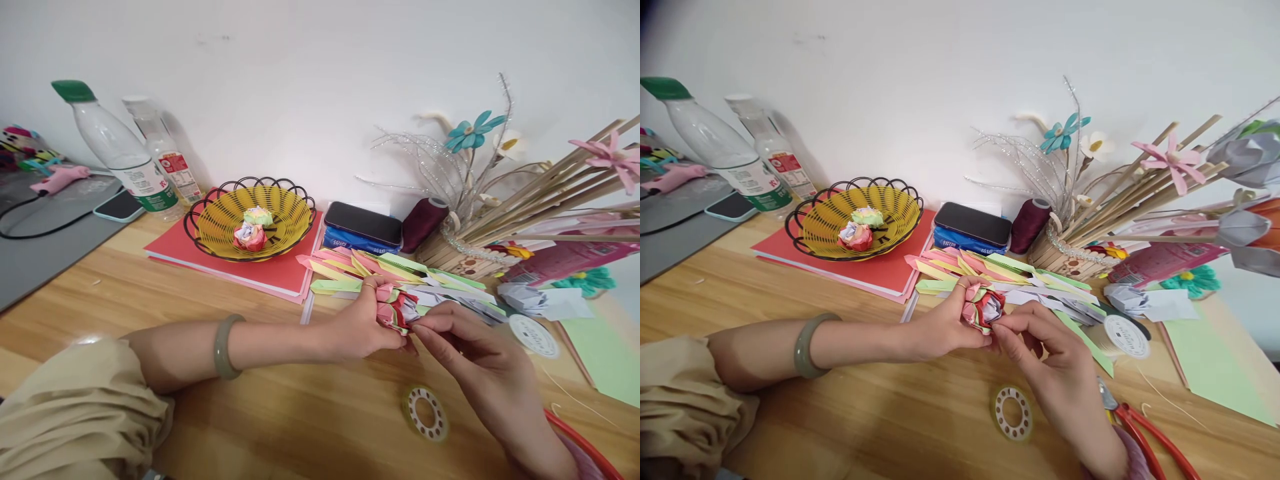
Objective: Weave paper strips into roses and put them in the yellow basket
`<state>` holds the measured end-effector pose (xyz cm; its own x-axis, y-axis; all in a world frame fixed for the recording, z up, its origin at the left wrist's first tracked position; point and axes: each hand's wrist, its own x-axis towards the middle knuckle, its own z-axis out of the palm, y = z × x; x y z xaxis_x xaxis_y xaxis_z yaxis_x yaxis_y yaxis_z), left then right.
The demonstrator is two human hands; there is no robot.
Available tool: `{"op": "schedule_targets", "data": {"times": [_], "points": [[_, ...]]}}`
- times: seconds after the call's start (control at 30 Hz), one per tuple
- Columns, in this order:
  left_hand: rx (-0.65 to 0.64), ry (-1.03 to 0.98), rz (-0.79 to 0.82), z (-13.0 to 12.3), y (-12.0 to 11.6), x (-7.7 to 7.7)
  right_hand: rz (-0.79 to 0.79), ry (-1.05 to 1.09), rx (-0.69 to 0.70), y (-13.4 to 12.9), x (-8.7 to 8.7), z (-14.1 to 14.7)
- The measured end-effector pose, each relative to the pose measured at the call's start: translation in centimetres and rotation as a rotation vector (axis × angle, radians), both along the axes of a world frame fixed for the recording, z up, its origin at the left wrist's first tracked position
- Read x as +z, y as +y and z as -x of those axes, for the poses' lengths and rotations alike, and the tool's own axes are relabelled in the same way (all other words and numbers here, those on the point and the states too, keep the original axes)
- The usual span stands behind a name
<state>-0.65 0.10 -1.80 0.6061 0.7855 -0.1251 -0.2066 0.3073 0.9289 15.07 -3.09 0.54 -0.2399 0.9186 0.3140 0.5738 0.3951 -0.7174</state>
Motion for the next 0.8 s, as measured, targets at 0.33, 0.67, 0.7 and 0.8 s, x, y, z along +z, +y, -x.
{"op": "schedule_targets", "data": {"times": [0.33, 0.67, 0.7, 0.8], "points": [[0.048, 0.064, -0.108, 0.2, -0.3, 0.0, -0.046, -0.001, -0.069, -0.6, -0.8, 0.4], [0.046, -0.037, -0.087, 0.0, -0.3, -0.7, -0.049, 0.046, -0.067, -0.5, -1.3, 0.4], [0.046, -0.037, -0.083, 0.0, -0.3, -0.7, -0.054, 0.05, -0.067, -0.5, -1.4, 0.4], [0.048, -0.031, -0.047, 0.0, -0.3, -0.8, -0.066, 0.071, -0.046, -0.5, -1.5, 0.5]]}}
